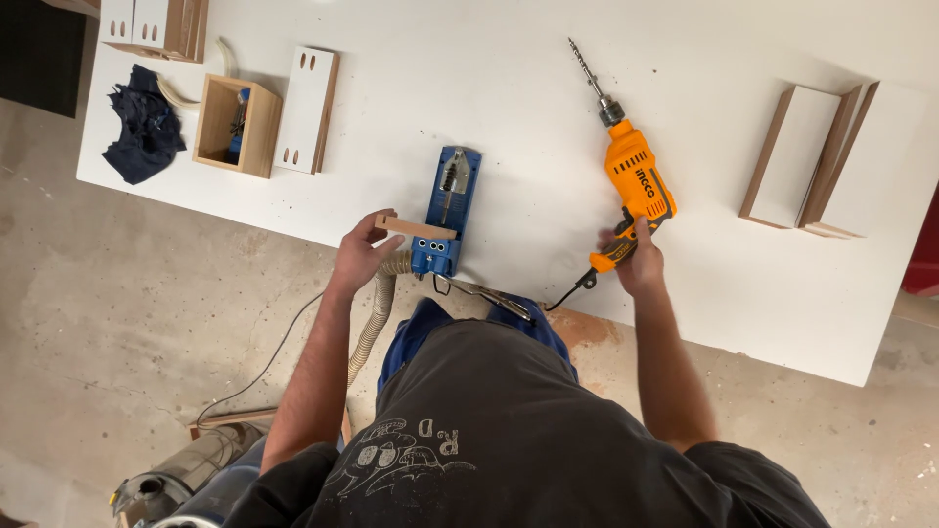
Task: The person uses a corded drill to create holes in small wooden pieces clamped in a blue jig on a white workbench. They repeatedly position the wood, drill, and then move the finished pieces to a stack on the right side of the table.
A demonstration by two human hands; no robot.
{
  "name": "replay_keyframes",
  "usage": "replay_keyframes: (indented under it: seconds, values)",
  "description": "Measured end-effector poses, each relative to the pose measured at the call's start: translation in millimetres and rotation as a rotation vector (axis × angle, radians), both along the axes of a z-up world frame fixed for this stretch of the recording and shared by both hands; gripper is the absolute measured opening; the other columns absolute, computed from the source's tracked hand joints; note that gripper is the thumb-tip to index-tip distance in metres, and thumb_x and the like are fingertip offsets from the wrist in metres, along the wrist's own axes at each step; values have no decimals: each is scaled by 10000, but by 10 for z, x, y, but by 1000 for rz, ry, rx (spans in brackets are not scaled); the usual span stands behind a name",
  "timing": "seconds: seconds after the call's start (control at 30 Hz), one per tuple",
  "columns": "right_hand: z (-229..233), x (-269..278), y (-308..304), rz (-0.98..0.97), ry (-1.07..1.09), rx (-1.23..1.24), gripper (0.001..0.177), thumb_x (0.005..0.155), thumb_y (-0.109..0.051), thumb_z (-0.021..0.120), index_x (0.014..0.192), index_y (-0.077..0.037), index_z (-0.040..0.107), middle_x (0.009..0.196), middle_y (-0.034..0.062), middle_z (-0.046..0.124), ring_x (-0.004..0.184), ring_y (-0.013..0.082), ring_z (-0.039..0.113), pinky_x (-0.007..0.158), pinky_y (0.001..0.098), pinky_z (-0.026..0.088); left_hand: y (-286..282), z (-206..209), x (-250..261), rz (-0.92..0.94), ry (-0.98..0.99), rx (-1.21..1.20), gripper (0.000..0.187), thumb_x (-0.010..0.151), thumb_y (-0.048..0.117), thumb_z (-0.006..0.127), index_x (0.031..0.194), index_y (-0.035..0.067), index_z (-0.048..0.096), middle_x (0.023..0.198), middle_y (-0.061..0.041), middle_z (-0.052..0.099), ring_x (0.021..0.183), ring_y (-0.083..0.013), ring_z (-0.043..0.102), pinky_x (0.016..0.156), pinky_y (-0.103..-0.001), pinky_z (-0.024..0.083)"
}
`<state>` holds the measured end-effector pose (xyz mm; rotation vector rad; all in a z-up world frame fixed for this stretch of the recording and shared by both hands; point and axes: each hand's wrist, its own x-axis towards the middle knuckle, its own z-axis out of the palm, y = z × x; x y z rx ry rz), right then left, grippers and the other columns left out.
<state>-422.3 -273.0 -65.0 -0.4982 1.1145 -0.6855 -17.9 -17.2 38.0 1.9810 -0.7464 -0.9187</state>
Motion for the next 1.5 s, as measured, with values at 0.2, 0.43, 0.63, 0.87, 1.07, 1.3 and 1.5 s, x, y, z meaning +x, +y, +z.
replay_keyframes:
  seconds: [0.2, 0.43, 0.63, 0.87, 1.07, 1.3, 1.5]
  values:
    - [342, -84, -176, 357, 1361, -854, 565, 986, -441, 788, 1120, 78, 610, 1008, 248, 614, 954, 448, 668, 809, 502, 554, -161, -59, -5, -91, 13, -153, 622, 822, 49, 879, 1399, 98, 654, 1348, -178, 683, 1314, -370, 592, 1135, -495, 487]
    - [148, 2160, 366, 469, 584, -1621, 479, 756, -306, 906, 1150, -125, 702, 1224, 160, 678, 1197, 366, 635, 1038, 476, 488, -228, -248, 107, -164, 116, -133, 412, 839, 84, 873, 1233, 131, 761, 1250, -101, 750, 1251, -268, 656, 1136, -437, 495]
    - [-714, 3112, 68, 552, 789, -2069, 364, 805, -416, 846, 918, -104, 697, 1130, 69, 720, 1177, 259, 658, 1034, 400, 518, -246, -344, 288, -285, 130, -146, 368, 837, 134, 886, 1187, 121, 773, 1145, -135, 784, 1153, -260, 717, 1071, -460, 523]
    - [31, 3323, -330, 970, 865, -1036, 526, 972, -693, 504, 1092, -227, 716, 1033, 83, 741, 1062, 377, 684, 962, 521, 538, -220, -514, 406, -295, 231, -337, 309, 848, 118, 885, 1144, 104, 796, 1109, -88, 799, 1087, -200, 720, 1006, -441, 546]
    - [721, 2803, 188, 587, 658, -756, 802, 994, -612, 660, 1532, -81, 392, 1542, 204, 442, 1406, 345, 461, 1181, 508, 411, -184, 146, 1104, 43, 201, -400, 520, 981, 262, 770, 1378, -17, 582, 1289, -214, 609, 1249, -289, 519, 1114, -466, 415]
    - [1233, 1901, 1282, 422, 870, -527, 626, 986, -523, 645, 1456, -124, 538, 1418, 135, 610, 1323, 287, 564, 1130, 441, 457, -570, -721, 2589, 253, -430, 65, 1199, 617, 611, 967, 1495, 115, 319, 1408, -233, 518, 1257, -450, 625, 1127, -539, 500]
    - [1066, 1167, 2069, 194, 913, -443, 546, 1021, -442, 666, 1424, -84, 579, 1346, 136, 665, 1267, 302, 610, 1061, 454, 494, -908, -1133, 2635, 192, -963, 100, 984, 567, 498, 943, 1296, -42, 561, 1161, -234, 565, 1016, -457, 682, 888, -524, 579]
